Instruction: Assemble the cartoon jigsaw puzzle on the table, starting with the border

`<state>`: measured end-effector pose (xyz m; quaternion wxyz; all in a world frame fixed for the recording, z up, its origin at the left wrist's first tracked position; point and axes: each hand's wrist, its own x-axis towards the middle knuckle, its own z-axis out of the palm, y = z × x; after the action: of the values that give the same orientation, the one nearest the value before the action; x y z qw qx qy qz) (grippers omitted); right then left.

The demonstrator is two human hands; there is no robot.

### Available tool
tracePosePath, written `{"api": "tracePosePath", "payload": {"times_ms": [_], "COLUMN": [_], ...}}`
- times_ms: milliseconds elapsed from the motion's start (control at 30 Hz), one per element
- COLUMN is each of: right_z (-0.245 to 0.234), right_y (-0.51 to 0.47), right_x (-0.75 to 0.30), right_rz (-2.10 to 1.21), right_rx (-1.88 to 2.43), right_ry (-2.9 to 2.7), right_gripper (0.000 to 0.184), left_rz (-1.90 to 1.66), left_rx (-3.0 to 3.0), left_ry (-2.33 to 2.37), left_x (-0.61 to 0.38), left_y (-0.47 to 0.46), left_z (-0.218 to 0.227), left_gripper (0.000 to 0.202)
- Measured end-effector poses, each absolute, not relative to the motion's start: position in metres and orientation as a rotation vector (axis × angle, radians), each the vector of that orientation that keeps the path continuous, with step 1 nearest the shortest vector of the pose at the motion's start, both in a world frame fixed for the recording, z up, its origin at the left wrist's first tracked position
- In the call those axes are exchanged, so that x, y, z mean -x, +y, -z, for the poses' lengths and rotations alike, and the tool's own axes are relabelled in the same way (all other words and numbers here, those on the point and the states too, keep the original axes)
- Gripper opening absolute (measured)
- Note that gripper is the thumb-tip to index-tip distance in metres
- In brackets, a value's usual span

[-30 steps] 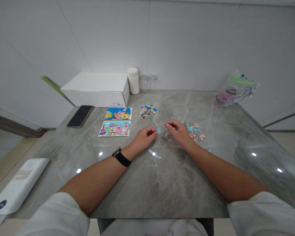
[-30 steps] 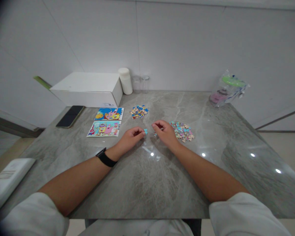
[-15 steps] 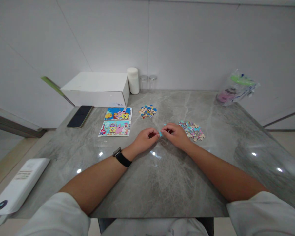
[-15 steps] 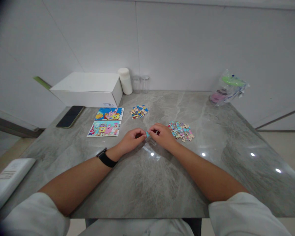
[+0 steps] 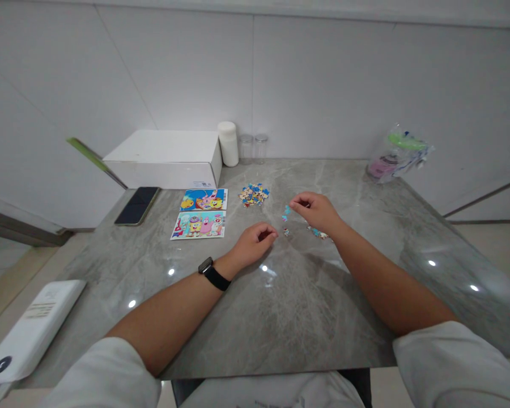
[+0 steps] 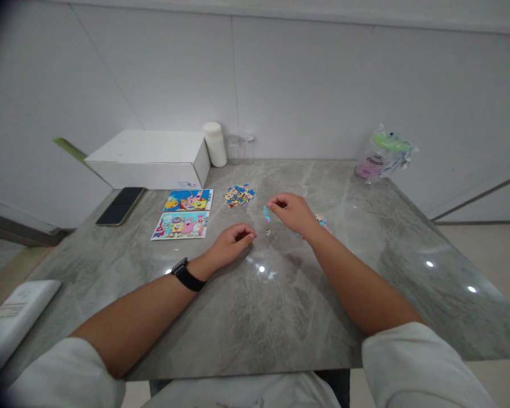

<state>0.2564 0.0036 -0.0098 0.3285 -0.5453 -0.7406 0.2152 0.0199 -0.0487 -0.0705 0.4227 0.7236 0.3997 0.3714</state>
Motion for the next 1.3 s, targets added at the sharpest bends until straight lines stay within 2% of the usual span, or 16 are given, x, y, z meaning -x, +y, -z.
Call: {"api": "tracePosePath", "payload": {"times_ms": [133, 300, 500, 667, 900, 1300], "right_z": [0.008, 0.028, 0.048, 0.049, 0.051, 0.054], "right_y": [0.026, 0.038, 0.035, 0.031, 0.028, 0.027], "right_x": [-0.246, -0.223, -0.214, -0.212, -0.21, -0.21], "right_rz": [-0.504, -0.397, -0.312, -0.251, -0.221, -0.241], "right_rx": [1.481, 1.604, 1.725, 1.801, 1.796, 1.693], "right_ry": [-2.098, -2.296, -2.382, -2.344, -2.347, -2.3], "right_gripper": [0.023, 0.023, 0.028, 0.029, 0.026, 0.023], "left_rz": [-0.942, -0.911, -0.87, -0.854, -0.655, -0.602], "left_rx": [-1.9, -2.231, -2.441, -2.464, -2.538, -2.494], "left_ry": [0.944, 0.908, 0.99, 1.135, 1.16, 1.163], "left_x": [-0.019, -0.017, -0.018, -0.017, -0.016, -0.016], "left_y": [-0.051, -0.054, -0.056, -0.054, -0.053, -0.052], "left_z": [0.068, 0.061, 0.067, 0.074, 0.082, 0.086], "left_gripper": [0.016, 0.011, 0.025, 0.028, 0.044, 0.046]}}
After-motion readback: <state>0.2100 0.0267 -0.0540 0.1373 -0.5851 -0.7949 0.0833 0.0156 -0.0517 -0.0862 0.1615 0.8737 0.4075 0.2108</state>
